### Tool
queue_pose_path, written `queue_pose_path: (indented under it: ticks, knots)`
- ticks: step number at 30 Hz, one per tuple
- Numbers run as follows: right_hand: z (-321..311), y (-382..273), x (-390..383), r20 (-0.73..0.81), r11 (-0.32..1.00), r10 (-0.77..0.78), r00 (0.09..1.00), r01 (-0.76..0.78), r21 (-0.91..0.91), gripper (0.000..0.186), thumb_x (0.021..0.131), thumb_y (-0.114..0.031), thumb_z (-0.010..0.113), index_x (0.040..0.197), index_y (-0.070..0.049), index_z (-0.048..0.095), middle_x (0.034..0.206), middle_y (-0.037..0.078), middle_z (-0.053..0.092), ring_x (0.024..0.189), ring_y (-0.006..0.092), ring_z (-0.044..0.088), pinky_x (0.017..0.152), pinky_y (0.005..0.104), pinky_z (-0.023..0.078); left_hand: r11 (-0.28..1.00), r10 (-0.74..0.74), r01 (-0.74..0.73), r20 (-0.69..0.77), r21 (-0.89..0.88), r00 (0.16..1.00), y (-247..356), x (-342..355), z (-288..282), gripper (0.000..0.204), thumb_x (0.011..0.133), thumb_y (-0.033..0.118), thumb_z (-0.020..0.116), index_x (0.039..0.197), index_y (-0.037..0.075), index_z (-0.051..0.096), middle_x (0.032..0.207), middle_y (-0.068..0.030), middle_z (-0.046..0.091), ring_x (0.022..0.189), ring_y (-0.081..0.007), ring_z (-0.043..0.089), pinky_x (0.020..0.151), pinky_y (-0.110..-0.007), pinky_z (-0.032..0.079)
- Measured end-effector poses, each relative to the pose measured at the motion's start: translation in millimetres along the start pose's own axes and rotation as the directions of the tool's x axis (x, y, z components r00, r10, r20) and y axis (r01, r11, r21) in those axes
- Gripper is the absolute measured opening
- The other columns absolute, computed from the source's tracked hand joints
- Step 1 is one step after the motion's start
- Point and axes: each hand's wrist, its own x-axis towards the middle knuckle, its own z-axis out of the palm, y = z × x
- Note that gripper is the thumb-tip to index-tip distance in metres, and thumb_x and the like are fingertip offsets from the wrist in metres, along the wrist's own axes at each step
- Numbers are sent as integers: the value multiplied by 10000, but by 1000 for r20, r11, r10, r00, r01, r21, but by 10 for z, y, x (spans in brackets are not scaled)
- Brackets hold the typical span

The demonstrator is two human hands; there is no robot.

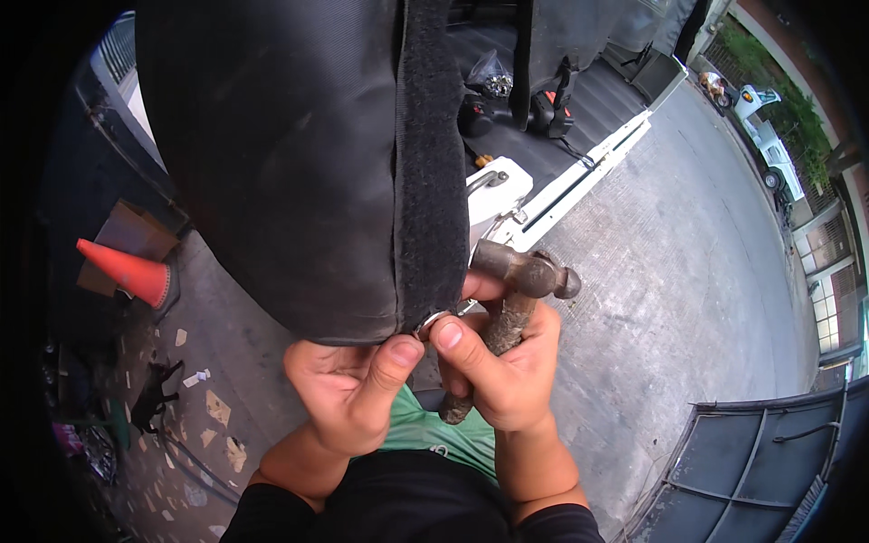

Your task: Repairing a canvas cover by installing new metal grommets using a hammer and a punch tool.

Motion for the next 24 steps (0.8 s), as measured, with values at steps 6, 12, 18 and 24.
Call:
queue_pose_path:
  ticks: [6, 12, 18, 24]
  knots:
    - [-108, 105, 63, 247, 909, 95, 964, -185, 374, 296, 964, -79, 736, 1202, 62, 632, 880, 169, 728, 432, 88, 501, 408, 254, 406, 917, -255, 263, 66, -300, 965, 88, 2, -21, 172, 989, -101, 625, 1157, -134, 648, 1085, -199, 723, 885, -216, 727, 757, -313, 613]
    - [-34, 41, 32, 248, 862, 200, 948, -291, 416, 260, 985, -66, 708, 1197, 64, 631, 867, 151, 710, 414, 87, 471, 394, 263, 391, 1000, -28, 27, 79, 5, 996, -47, 19, -204, 212, 919, -80, 683, 1130, -107, 686, 1077, -162, 738, 917, -195, 730, 810, -302, 589]
    - [-27, 51, -1, 342, 777, 256, 904, -403, 483, 253, 1022, -84, 669, 1224, 62, 628, 780, 101, 658, 410, 78, 446, 404, 259, 393, 971, 105, -138, 169, 196, 980, -58, 86, -280, 232, 904, 26, 656, 1074, -99, 749, 1084, -205, 784, 1009, -224, 745, 963, -374, 579]
    - [10, 104, -40, 339, 719, 252, 906, -410, 561, 243, 1045, -77, 631, 1251, 52, 617, 762, 89, 644, 414, 77, 446, 415, 258, 405, 992, 117, -123, 207, 15, 971, 1, 104, -292, 247, 918, -99, 692, 1162, -134, 682, 1156, -239, 748, 952, -238, 757, 867, -332, 612]
